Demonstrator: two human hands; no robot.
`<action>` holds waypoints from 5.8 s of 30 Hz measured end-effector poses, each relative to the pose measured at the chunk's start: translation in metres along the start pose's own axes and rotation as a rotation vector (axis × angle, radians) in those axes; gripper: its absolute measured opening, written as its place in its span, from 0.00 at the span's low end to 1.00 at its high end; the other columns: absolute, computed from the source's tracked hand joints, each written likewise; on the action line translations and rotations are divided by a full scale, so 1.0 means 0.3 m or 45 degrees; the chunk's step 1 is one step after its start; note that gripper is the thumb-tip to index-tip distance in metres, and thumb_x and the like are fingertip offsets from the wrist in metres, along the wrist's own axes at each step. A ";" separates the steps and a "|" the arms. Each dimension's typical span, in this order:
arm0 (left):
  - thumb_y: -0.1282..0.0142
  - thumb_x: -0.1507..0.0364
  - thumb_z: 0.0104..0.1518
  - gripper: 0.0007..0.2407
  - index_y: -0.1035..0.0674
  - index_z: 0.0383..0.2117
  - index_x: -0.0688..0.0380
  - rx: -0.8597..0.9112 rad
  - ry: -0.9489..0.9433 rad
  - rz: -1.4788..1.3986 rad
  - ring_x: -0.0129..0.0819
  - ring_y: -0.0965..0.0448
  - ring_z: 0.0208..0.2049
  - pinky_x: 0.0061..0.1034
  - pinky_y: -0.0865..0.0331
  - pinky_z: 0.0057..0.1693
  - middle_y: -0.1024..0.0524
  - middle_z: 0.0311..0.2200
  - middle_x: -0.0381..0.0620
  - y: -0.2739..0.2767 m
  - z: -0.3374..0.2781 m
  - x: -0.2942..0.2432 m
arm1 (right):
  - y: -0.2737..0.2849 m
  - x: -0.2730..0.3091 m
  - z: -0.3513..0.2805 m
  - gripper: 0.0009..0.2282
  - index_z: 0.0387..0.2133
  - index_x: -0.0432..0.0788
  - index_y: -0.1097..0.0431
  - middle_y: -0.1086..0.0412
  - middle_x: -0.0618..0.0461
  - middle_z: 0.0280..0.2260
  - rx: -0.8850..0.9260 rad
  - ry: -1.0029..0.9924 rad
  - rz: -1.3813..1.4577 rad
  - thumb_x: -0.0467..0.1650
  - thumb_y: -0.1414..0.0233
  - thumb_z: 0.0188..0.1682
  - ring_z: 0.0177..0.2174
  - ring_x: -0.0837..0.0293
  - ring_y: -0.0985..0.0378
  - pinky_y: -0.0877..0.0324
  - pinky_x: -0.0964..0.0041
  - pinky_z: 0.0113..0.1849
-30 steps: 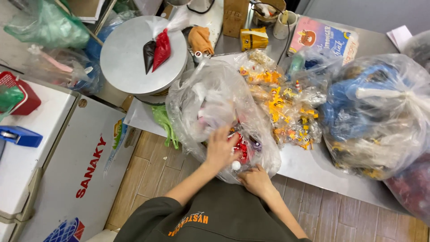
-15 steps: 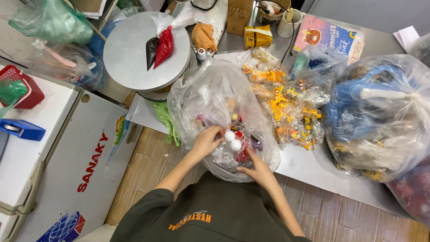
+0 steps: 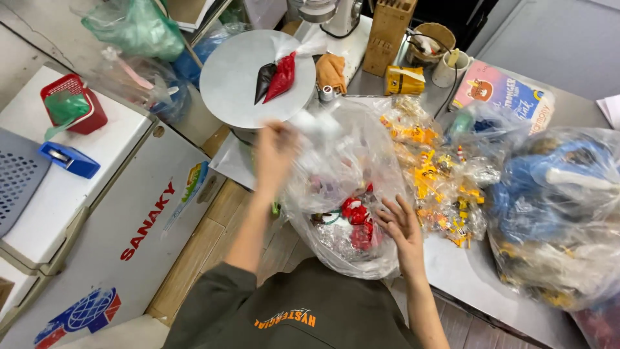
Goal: Sorting and packaging various small toppings and toy figures into individual plastic bags.
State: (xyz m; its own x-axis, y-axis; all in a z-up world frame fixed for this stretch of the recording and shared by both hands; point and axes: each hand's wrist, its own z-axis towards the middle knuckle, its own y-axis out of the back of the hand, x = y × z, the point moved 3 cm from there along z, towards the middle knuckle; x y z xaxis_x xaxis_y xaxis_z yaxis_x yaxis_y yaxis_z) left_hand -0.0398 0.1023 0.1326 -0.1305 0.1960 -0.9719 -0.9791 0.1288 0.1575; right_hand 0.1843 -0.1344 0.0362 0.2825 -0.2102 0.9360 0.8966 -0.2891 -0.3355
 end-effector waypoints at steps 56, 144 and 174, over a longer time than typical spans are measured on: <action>0.38 0.65 0.57 0.08 0.18 0.37 0.53 -0.538 -0.477 1.067 0.41 0.28 0.59 0.48 0.42 0.68 0.23 0.54 0.45 0.236 -0.429 0.294 | -0.481 -0.277 0.204 0.14 0.45 0.41 0.28 0.35 0.42 0.57 0.663 0.877 -0.915 0.25 0.43 0.45 0.58 0.41 0.35 0.40 0.50 0.60; 0.46 0.65 0.65 0.19 0.28 0.56 0.67 0.308 0.159 -1.249 0.34 0.20 0.53 0.32 0.28 0.64 0.23 0.52 0.52 2.082 0.162 0.692 | -1.842 -0.511 0.396 0.06 0.42 0.38 0.27 0.28 0.58 0.30 -0.289 0.030 -0.126 0.30 0.47 0.61 0.25 0.68 0.31 0.24 0.64 0.33; 0.34 0.76 0.50 0.10 0.25 0.32 0.61 0.539 -0.428 0.296 0.38 0.27 0.32 0.31 0.32 0.39 0.25 0.29 0.50 0.178 -0.197 0.331 | -0.253 -0.144 -0.681 0.13 0.32 0.42 0.37 0.34 0.55 0.24 -1.105 0.136 0.135 0.37 0.59 0.63 0.25 0.62 0.31 0.29 0.63 0.33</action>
State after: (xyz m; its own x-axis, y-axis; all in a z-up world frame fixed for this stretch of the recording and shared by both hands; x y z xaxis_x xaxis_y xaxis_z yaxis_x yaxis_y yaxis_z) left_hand -0.1143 0.0713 0.0341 -0.2100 0.5546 -0.8052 -0.7739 0.4090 0.4835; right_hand 0.0344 -0.2941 -0.0007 0.2776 -0.3498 0.8947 0.2792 -0.8618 -0.4236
